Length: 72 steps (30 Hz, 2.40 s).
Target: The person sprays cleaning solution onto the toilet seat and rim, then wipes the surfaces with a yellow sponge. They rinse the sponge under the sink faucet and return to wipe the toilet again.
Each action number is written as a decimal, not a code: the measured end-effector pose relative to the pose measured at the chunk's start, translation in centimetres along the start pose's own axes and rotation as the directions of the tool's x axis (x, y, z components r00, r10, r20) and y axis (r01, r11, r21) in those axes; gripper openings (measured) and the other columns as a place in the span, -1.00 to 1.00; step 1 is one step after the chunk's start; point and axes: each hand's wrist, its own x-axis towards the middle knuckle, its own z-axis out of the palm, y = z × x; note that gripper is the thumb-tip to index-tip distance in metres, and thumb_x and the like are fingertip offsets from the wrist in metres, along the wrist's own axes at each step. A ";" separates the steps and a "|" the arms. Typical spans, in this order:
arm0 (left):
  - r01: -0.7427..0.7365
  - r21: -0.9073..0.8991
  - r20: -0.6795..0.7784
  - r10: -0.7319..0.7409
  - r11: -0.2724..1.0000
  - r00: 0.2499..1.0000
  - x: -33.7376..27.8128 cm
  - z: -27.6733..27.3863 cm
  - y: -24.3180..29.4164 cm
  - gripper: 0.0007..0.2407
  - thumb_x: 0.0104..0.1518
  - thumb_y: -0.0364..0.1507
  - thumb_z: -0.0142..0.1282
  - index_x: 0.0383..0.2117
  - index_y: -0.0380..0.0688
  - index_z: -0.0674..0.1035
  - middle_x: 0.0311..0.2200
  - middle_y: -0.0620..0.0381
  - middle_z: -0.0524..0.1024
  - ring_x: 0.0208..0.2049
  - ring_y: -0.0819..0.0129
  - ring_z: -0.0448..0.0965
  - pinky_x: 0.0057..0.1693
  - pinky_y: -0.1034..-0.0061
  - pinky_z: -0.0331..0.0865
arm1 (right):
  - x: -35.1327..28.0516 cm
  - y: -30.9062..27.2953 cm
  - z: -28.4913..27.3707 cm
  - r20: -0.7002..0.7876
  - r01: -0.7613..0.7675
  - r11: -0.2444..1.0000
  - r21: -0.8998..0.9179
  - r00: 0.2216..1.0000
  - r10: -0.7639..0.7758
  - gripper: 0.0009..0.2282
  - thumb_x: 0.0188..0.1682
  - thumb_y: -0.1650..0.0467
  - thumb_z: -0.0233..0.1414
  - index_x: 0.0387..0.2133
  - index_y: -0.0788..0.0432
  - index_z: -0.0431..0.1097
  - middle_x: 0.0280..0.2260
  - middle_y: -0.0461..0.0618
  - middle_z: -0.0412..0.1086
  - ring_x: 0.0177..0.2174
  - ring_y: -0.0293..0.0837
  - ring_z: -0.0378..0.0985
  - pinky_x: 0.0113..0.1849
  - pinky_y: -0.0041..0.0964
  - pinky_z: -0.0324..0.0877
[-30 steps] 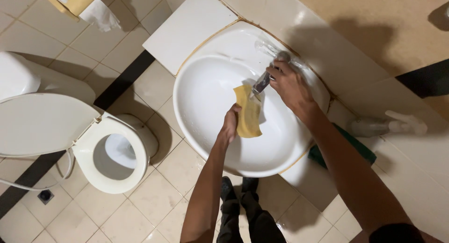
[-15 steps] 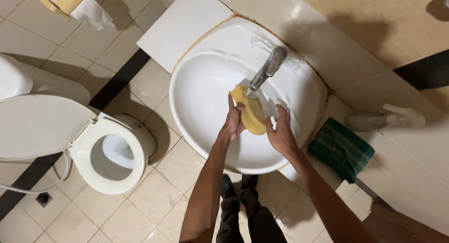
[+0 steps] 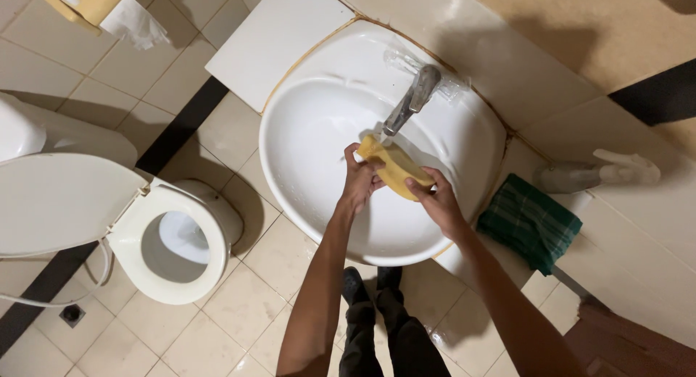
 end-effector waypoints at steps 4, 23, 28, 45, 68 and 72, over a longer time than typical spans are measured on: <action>-0.195 0.147 -0.031 0.202 0.970 0.979 1.3 -0.5 -1.5 -0.54 0.08 -0.64 0.03 0.06 0.02 0.13 0.09 -0.01 0.25 -0.05 0.14 0.58 -0.05 0.29 0.68 | 0.0 0.6 -0.4 -0.010 -0.020 0.998 -0.053 1.000 0.019 -0.48 -0.03 0.20 0.22 0.09 0.29 0.34 -0.38 0.00 0.46 -0.38 -0.27 0.47 -0.33 -0.37 0.40; -0.343 0.318 -0.114 0.395 0.884 0.912 2.1 -1.4 0.0 -0.53 0.11 -0.54 0.26 0.10 -0.28 0.27 0.02 -0.03 0.37 -0.14 0.31 0.58 -0.11 0.48 0.63 | 2.1 -0.3 -0.6 0.004 0.169 0.986 -0.017 0.986 -0.169 -0.52 -0.02 0.27 0.22 0.11 0.24 0.29 -0.23 -0.02 0.46 -0.34 -0.33 0.46 -0.29 -0.41 0.43; -0.292 0.333 -0.144 0.354 0.897 0.924 2.4 -3.4 0.4 -0.50 0.11 -0.48 0.26 0.17 -0.45 0.35 0.00 -0.15 0.48 -0.11 0.20 0.66 -0.03 0.46 0.67 | 4.9 0.3 0.8 -0.043 0.476 0.874 0.103 0.880 -0.474 -0.41 -0.09 0.37 0.29 0.12 0.28 0.10 -0.03 0.02 0.24 -0.08 -0.25 0.41 -0.23 -0.40 0.56; -0.395 0.314 -0.253 0.477 0.863 0.841 -2.0 -7.7 3.1 -0.66 0.15 -0.57 0.16 0.00 -0.26 0.30 -0.05 -0.04 0.38 -0.06 0.21 0.56 -0.02 0.47 0.59 | 6.5 -3.6 6.7 0.045 0.115 0.993 -0.030 0.993 -0.113 -0.70 0.01 0.40 0.22 -0.03 0.26 0.41 -0.36 -0.09 0.47 -0.37 -0.31 0.45 -0.35 -0.39 0.38; -0.388 0.340 -0.228 0.475 0.857 0.850 -1.2 -2.5 3.3 -0.66 0.15 -0.55 0.26 -0.06 -0.14 0.32 -0.36 0.02 0.57 -0.38 0.48 0.53 -0.31 0.61 0.42 | 11.3 -0.5 3.5 -0.092 0.418 0.901 -0.120 0.899 -0.429 -0.75 0.09 0.50 0.06 0.03 0.33 0.42 0.03 0.13 0.29 -0.06 -0.14 0.48 -0.21 -0.34 0.61; -0.409 0.383 -0.215 0.511 0.828 0.832 -1.1 -2.2 3.1 -0.64 0.13 -0.53 0.28 -0.05 -0.14 0.32 -0.33 0.00 0.57 -0.36 0.46 0.57 -0.29 0.59 0.46 | 9.5 -2.6 3.4 -0.009 0.315 0.942 -0.117 0.948 -0.318 -0.72 0.15 0.49 -0.03 0.11 0.25 0.42 -0.04 0.02 0.50 -0.09 -0.22 0.52 -0.16 -0.37 0.51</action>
